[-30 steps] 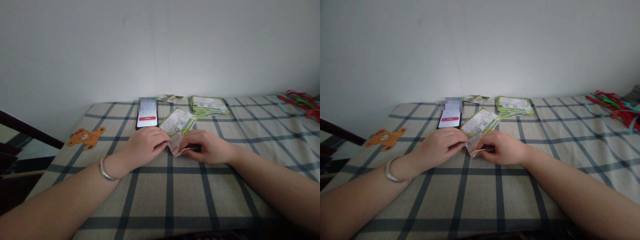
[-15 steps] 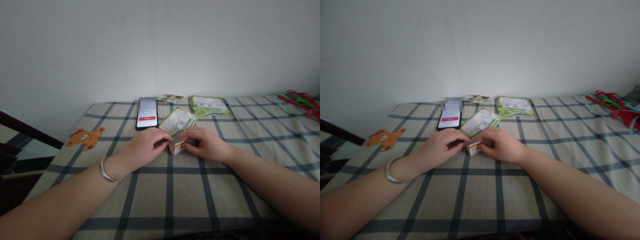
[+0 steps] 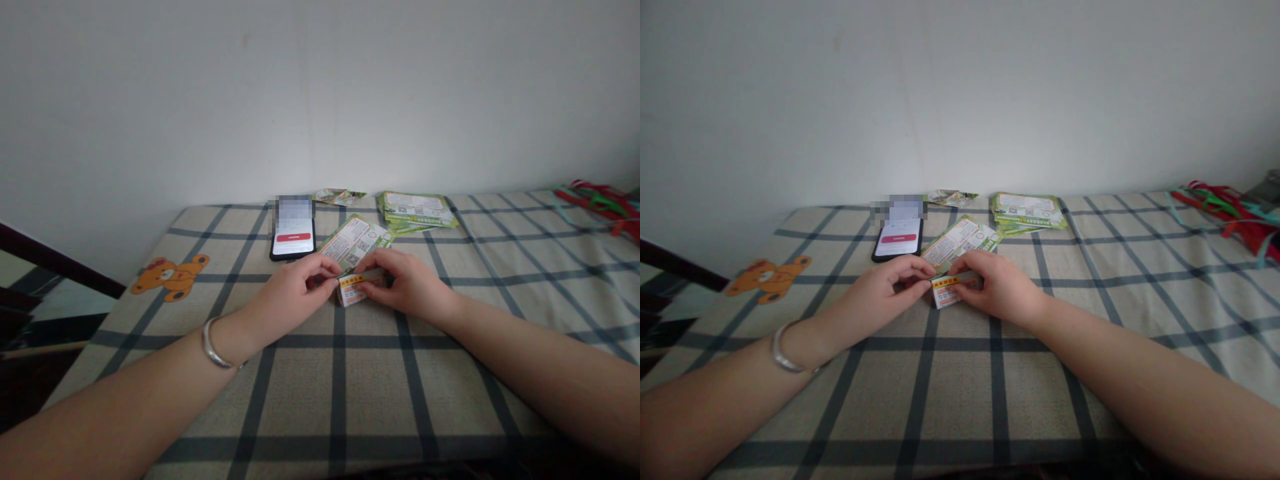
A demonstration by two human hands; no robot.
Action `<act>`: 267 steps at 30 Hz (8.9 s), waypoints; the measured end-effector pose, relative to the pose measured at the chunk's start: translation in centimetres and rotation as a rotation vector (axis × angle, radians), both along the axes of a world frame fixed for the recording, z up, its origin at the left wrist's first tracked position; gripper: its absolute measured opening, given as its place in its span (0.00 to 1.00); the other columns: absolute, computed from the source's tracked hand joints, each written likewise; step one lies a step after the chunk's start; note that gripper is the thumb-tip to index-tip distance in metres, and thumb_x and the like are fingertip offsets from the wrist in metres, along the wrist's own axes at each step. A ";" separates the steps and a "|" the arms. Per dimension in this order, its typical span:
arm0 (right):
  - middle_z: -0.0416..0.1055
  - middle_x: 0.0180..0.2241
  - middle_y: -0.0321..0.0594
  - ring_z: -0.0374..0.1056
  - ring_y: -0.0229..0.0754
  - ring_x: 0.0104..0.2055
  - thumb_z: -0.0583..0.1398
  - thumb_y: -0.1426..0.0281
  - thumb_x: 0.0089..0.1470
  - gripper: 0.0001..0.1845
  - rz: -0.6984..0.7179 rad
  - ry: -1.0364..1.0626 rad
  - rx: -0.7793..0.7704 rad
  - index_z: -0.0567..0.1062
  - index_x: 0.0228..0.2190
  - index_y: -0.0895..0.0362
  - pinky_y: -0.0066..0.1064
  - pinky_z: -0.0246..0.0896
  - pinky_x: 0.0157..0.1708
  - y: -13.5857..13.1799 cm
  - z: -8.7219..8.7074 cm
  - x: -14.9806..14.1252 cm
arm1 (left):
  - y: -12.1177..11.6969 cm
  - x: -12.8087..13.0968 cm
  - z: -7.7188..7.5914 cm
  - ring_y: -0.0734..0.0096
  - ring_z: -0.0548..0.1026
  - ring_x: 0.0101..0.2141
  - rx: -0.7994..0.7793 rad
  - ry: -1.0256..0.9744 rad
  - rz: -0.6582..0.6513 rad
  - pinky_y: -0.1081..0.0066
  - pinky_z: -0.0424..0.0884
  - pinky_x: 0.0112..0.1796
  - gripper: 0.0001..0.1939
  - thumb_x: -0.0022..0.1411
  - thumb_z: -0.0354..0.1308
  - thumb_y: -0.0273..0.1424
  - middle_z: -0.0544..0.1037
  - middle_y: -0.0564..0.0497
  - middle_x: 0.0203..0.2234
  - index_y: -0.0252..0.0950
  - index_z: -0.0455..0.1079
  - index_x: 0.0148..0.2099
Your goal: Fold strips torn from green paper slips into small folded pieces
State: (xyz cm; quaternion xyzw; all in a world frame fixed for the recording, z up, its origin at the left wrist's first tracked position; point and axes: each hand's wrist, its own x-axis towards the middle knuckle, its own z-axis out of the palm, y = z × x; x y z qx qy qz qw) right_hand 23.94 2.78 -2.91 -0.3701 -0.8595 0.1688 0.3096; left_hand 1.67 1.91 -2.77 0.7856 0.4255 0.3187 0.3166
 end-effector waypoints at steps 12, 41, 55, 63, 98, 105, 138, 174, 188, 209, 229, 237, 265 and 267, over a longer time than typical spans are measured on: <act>0.72 0.32 0.37 0.67 0.35 0.31 0.61 0.70 0.54 0.08 -0.024 -0.097 0.104 0.73 0.37 0.56 0.26 0.58 0.30 -0.3 0.0 -0.2 | -0.1 0.2 -0.5 0.73 0.76 0.30 -0.034 -0.051 0.003 0.72 0.74 0.32 0.05 0.59 0.59 0.27 0.77 0.54 0.31 0.36 0.71 0.39; 0.72 0.34 0.42 0.66 0.43 0.38 0.60 0.67 0.56 0.06 -0.051 -0.180 0.159 0.74 0.33 0.57 0.35 0.61 0.38 0.2 0.3 0.2 | -0.1 0.2 -0.5 0.74 0.77 0.32 -0.008 -0.103 -0.007 0.74 0.75 0.32 0.02 0.60 0.55 0.27 0.77 0.52 0.32 0.35 0.69 0.36; 0.66 0.25 0.34 0.59 0.34 0.27 0.61 0.72 0.55 0.05 -0.097 0.015 -0.011 0.72 0.27 0.57 0.26 0.52 0.26 -0.1 0.3 -0.3 | 0.0 0.2 -0.7 0.71 0.79 0.32 -0.048 -0.167 0.000 0.70 0.77 0.34 0.06 0.59 0.58 0.29 0.78 0.52 0.33 0.36 0.67 0.40; 0.66 0.25 0.34 0.60 0.35 0.27 0.61 0.71 0.54 0.09 -0.165 0.100 -0.059 0.67 0.25 0.56 0.27 0.53 0.26 -0.4 0.3 -0.7 | -0.3 0.3 -0.4 0.72 0.79 0.32 -0.070 -0.218 0.035 0.72 0.76 0.33 0.10 0.58 0.60 0.30 0.77 0.53 0.32 0.36 0.66 0.42; 0.70 0.27 0.34 0.64 0.36 0.30 0.64 0.74 0.51 0.07 -0.112 0.128 -0.059 0.70 0.26 0.56 0.28 0.57 0.30 -0.8 0.7 -1.0 | -0.8 0.3 -0.2 0.75 0.77 0.35 0.126 -0.161 0.030 0.75 0.74 0.36 0.10 0.61 0.57 0.27 0.77 0.54 0.35 0.38 0.65 0.46; 0.69 0.27 0.34 0.63 0.36 0.30 0.62 0.72 0.54 0.06 -0.107 0.364 -0.047 0.69 0.27 0.55 0.29 0.58 0.31 -0.2 0.4 -0.5 | -0.6 0.1 0.4 0.73 0.75 0.39 0.296 -0.065 -0.006 0.71 0.72 0.42 0.02 0.61 0.57 0.25 0.77 0.51 0.37 0.35 0.68 0.37; 0.68 0.27 0.34 0.63 0.36 0.29 0.62 0.70 0.54 0.08 -0.144 0.371 -0.013 0.67 0.27 0.54 0.30 0.59 0.29 -0.8 0.2 -0.8 | -0.5 0.2 0.6 0.74 0.74 0.32 0.146 -0.066 0.095 0.74 0.71 0.34 0.02 0.60 0.59 0.29 0.77 0.53 0.31 0.36 0.72 0.35; 0.70 0.26 0.34 0.63 0.34 0.27 0.65 0.70 0.50 0.07 -0.069 0.284 -0.133 0.71 0.25 0.56 0.28 0.57 0.25 -0.3 -0.3 -1.1 | -0.5 0.2 -0.2 0.75 0.76 0.29 0.037 -0.128 0.031 0.76 0.72 0.30 0.04 0.61 0.56 0.30 0.78 0.53 0.29 0.36 0.71 0.37; 0.70 0.28 0.36 0.65 0.36 0.29 0.64 0.70 0.51 0.05 -0.058 0.194 -0.081 0.71 0.28 0.56 0.28 0.60 0.27 -0.5 -0.1 -1.0 | -0.3 0.2 -0.5 0.75 0.75 0.28 -0.055 -0.180 0.055 0.75 0.73 0.29 0.04 0.61 0.57 0.31 0.77 0.53 0.28 0.36 0.70 0.36; 0.69 0.28 0.33 0.62 0.33 0.24 0.63 0.65 0.52 0.12 -0.126 0.306 -0.233 0.69 0.37 0.55 0.26 0.60 0.22 -0.2 -0.6 -0.7 | 0.2 -0.1 -0.5 0.76 0.76 0.29 -0.110 -0.353 0.077 0.76 0.74 0.31 0.09 0.60 0.58 0.29 0.78 0.54 0.30 0.35 0.67 0.43; 0.70 0.26 0.35 0.63 0.34 0.25 0.60 0.62 0.56 0.11 -0.096 0.335 -0.263 0.72 0.36 0.56 0.27 0.58 0.23 -0.4 -0.4 -0.6 | -0.2 0.0 -0.3 0.76 0.77 0.26 -0.126 -0.330 0.143 0.77 0.75 0.27 0.06 0.61 0.58 0.32 0.78 0.53 0.31 0.35 0.68 0.39; 0.67 0.24 0.31 0.59 0.31 0.21 0.62 0.62 0.54 0.15 -0.108 0.316 -0.285 0.71 0.41 0.56 0.25 0.55 0.20 -0.2 -0.5 -0.8 | -0.1 0.0 -0.4 0.77 0.78 0.26 -0.060 -0.326 0.174 0.79 0.75 0.27 0.05 0.62 0.57 0.31 0.78 0.53 0.30 0.35 0.67 0.39; 0.68 0.21 0.31 0.58 0.32 0.21 0.65 0.64 0.51 0.10 -0.179 0.195 -0.162 0.76 0.35 0.56 0.25 0.54 0.21 -0.3 -0.5 -0.7 | -0.2 0.1 -0.3 0.79 0.73 0.22 -0.073 -0.230 0.126 0.79 0.69 0.22 0.03 0.60 0.56 0.29 0.75 0.54 0.26 0.35 0.67 0.37; 0.68 0.21 0.31 0.58 0.32 0.21 0.65 0.63 0.51 0.14 -0.150 0.223 -0.194 0.76 0.38 0.56 0.25 0.53 0.20 -0.2 -0.5 -0.7 | -0.1 0.1 -0.3 0.80 0.71 0.20 -0.119 -0.279 0.140 0.79 0.68 0.21 0.03 0.60 0.56 0.29 0.74 0.55 0.24 0.35 0.65 0.36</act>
